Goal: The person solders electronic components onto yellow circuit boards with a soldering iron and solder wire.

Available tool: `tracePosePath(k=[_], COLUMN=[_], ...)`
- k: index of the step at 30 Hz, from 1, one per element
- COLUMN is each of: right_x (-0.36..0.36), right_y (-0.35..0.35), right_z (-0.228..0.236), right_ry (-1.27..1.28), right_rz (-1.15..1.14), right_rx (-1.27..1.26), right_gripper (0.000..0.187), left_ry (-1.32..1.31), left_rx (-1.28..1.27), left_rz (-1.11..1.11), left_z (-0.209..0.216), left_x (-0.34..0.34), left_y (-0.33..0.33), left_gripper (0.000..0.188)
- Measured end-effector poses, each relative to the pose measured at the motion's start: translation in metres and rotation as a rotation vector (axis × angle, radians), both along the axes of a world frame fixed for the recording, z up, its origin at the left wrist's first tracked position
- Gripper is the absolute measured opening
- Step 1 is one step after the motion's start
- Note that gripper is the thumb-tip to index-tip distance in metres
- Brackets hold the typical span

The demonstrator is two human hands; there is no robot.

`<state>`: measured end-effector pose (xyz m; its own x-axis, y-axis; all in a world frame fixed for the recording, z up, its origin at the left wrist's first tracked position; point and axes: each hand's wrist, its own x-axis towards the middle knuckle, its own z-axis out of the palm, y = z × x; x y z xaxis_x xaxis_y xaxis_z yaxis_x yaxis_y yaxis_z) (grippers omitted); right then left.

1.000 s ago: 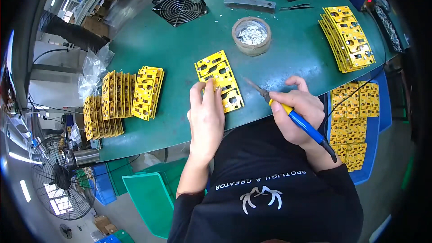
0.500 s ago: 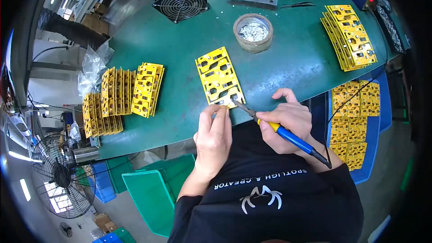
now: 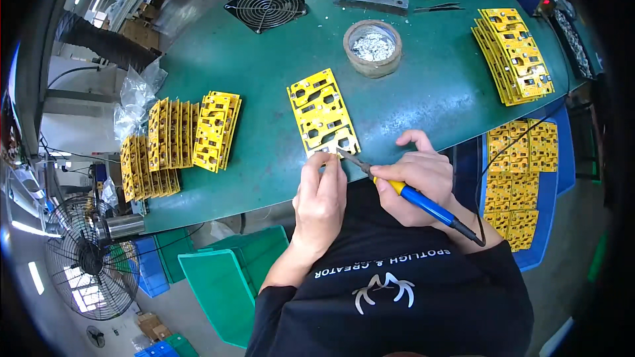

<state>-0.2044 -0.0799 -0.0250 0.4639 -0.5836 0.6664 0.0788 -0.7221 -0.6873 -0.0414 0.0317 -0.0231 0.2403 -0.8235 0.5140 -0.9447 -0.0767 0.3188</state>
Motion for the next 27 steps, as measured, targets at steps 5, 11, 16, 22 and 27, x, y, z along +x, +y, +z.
tracePosePath(k=[5,11,16,22,27], right_x=[0.001,0.001,0.0,-0.001,-0.003], right_y=[0.0,0.001,0.002,0.003,0.003], right_z=[0.002,0.0,0.002,0.003,0.001], right_ry=[0.005,-0.002,0.007,0.008,-0.001], right_rz=[0.009,-0.005,0.007,0.012,0.003], right_rx=[-0.012,-0.014,-0.006,-0.014,-0.009], right_gripper=[0.021,0.021,0.021,0.023,0.023], left_ry=[-0.027,0.035,-0.058,-0.036,-0.033], left_rx=[-0.031,0.135,0.169,0.293,0.291], left_rz=[-0.018,0.033,-0.008,-0.108,-0.115], left_z=[-0.002,0.009,0.007,0.015,0.017], left_x=[0.003,0.0,0.012,0.019,0.02], left_y=[-0.001,0.004,0.008,0.01,0.009], left_gripper=[0.02,0.03,0.039,0.06,0.059])
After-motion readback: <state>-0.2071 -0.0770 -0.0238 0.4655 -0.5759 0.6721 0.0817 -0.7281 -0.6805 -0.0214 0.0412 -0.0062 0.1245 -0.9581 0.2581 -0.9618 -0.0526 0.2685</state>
